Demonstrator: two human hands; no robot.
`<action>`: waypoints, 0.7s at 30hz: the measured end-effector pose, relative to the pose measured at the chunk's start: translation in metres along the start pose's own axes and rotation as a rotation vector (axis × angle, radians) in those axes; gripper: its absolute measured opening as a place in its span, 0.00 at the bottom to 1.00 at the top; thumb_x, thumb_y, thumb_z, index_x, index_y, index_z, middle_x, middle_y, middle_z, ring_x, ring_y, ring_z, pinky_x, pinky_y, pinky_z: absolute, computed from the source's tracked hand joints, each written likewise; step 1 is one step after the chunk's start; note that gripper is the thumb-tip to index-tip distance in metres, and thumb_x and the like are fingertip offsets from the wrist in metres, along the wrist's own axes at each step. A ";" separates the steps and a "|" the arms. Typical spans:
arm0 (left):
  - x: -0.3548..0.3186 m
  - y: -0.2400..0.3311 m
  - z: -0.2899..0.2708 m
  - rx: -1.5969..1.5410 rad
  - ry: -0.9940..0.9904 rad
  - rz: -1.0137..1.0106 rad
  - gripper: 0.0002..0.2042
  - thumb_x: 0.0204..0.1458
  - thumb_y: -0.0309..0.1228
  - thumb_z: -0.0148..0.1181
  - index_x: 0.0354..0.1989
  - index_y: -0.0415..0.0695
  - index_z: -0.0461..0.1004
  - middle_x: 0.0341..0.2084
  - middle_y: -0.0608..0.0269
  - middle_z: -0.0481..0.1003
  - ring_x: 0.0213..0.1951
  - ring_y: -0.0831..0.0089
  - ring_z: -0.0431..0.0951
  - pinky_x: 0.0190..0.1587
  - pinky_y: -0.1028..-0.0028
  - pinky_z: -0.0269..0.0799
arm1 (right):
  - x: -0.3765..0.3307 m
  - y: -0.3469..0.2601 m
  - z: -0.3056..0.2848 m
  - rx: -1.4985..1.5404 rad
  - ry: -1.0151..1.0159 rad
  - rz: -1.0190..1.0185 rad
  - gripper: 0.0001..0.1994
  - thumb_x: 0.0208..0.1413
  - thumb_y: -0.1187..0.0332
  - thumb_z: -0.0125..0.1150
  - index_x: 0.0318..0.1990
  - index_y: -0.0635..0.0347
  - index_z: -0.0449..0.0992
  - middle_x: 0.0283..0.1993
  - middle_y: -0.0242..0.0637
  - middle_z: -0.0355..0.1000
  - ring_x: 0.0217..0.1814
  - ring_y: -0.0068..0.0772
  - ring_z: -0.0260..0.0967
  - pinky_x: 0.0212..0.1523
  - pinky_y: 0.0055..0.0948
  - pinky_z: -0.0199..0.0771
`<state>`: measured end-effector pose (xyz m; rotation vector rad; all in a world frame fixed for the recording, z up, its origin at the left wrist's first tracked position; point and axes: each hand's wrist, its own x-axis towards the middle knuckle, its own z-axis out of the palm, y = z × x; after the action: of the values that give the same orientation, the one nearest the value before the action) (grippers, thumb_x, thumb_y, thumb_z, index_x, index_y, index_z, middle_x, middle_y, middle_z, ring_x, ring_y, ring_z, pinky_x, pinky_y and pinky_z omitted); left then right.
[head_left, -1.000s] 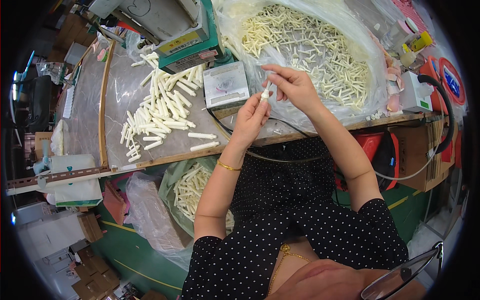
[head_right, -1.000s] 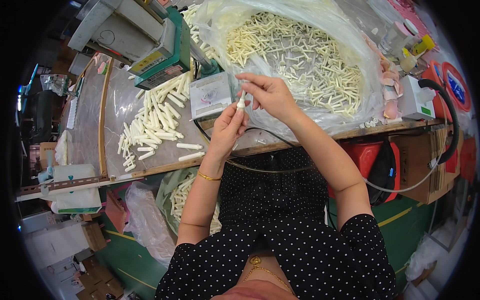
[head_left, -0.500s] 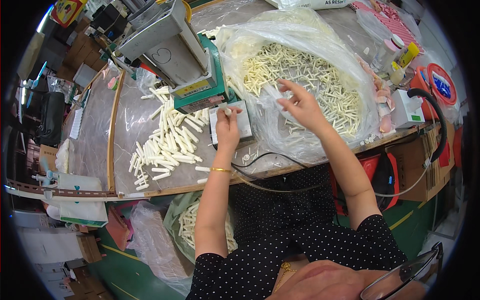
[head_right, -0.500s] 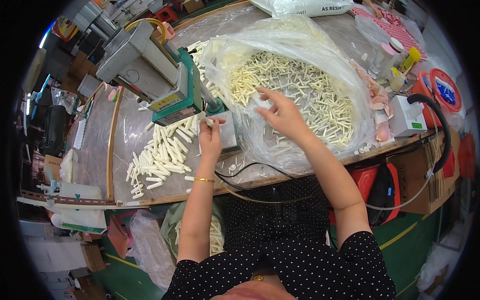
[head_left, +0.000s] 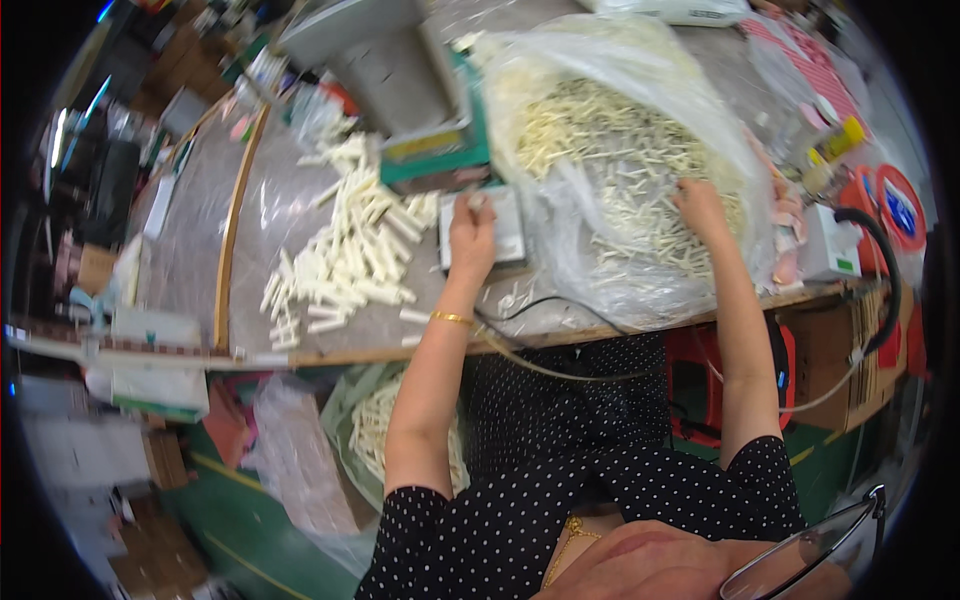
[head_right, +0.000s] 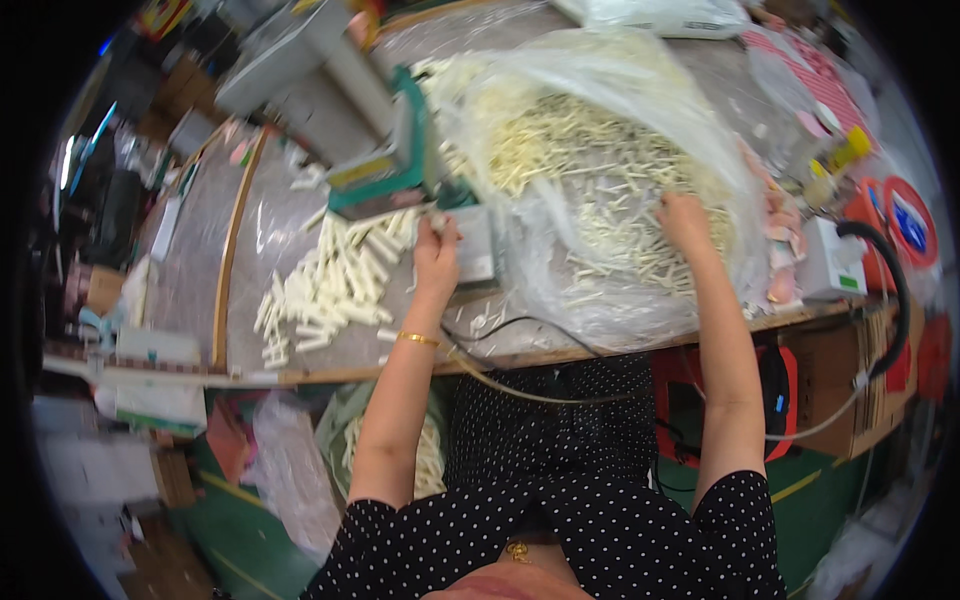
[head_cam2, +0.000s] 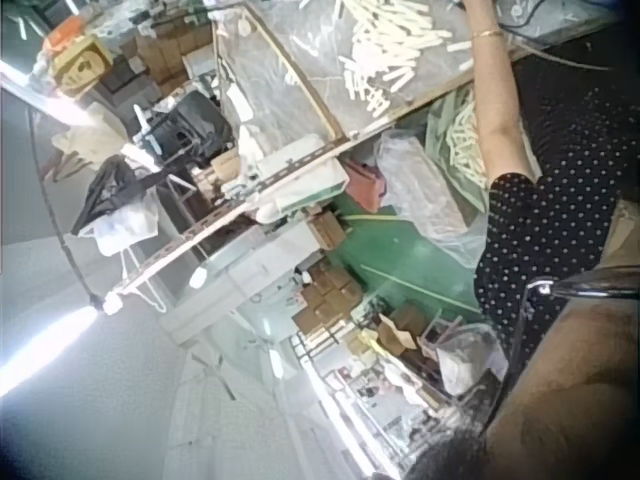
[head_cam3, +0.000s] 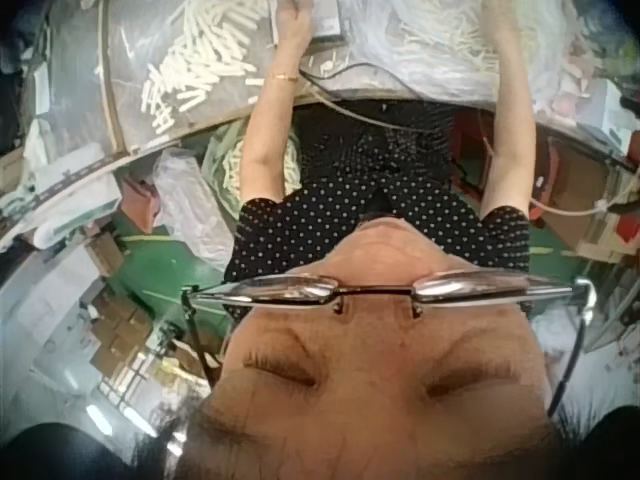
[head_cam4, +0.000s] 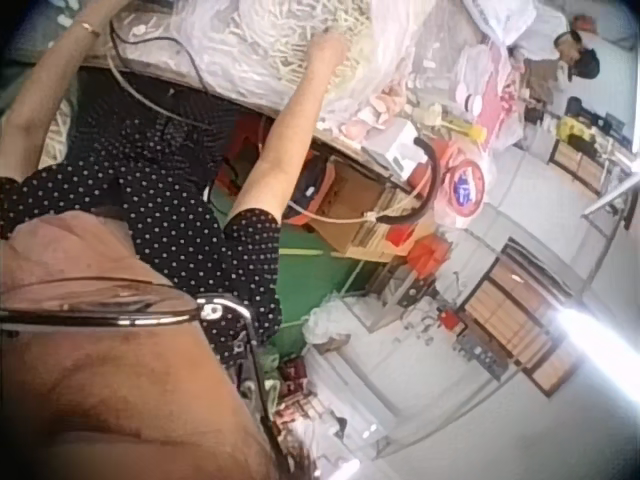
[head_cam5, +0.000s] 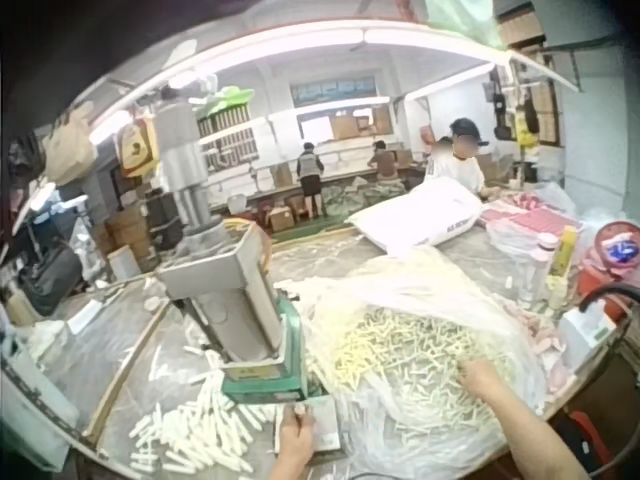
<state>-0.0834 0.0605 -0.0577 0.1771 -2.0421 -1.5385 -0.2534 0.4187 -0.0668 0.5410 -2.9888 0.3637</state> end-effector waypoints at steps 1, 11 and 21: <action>0.000 0.031 0.001 0.186 -0.015 -0.097 0.11 0.52 0.33 0.53 0.38 0.39 0.64 0.22 0.56 0.71 0.26 0.70 0.71 0.29 0.71 0.65 | -0.001 0.009 0.002 0.017 0.012 0.043 0.15 0.44 0.65 0.62 0.41 0.57 0.74 0.38 0.49 0.71 0.44 0.48 0.67 0.44 0.41 0.67; 0.032 -0.018 -0.158 0.672 0.363 -0.325 0.13 0.39 0.38 0.65 0.25 0.39 0.76 0.19 0.56 0.75 0.24 0.67 0.76 0.29 0.70 0.70 | 0.003 -0.004 -0.031 0.028 0.269 -0.157 0.14 0.44 0.66 0.62 0.40 0.59 0.75 0.31 0.43 0.71 0.36 0.44 0.68 0.37 0.37 0.67; 0.017 -0.035 -0.138 1.046 0.071 -0.216 0.21 0.40 0.40 0.64 0.38 0.35 0.71 0.27 0.48 0.75 0.29 0.58 0.76 0.31 0.64 0.71 | -0.030 -0.099 -0.044 1.235 -0.012 0.080 0.14 0.49 0.73 0.61 0.44 0.62 0.73 0.33 0.32 0.72 0.28 0.17 0.67 0.27 0.17 0.67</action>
<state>-0.0346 -0.0748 -0.0600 0.8405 -2.6210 -0.3989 -0.1888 0.3492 -0.0060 0.4362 -2.4262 2.1926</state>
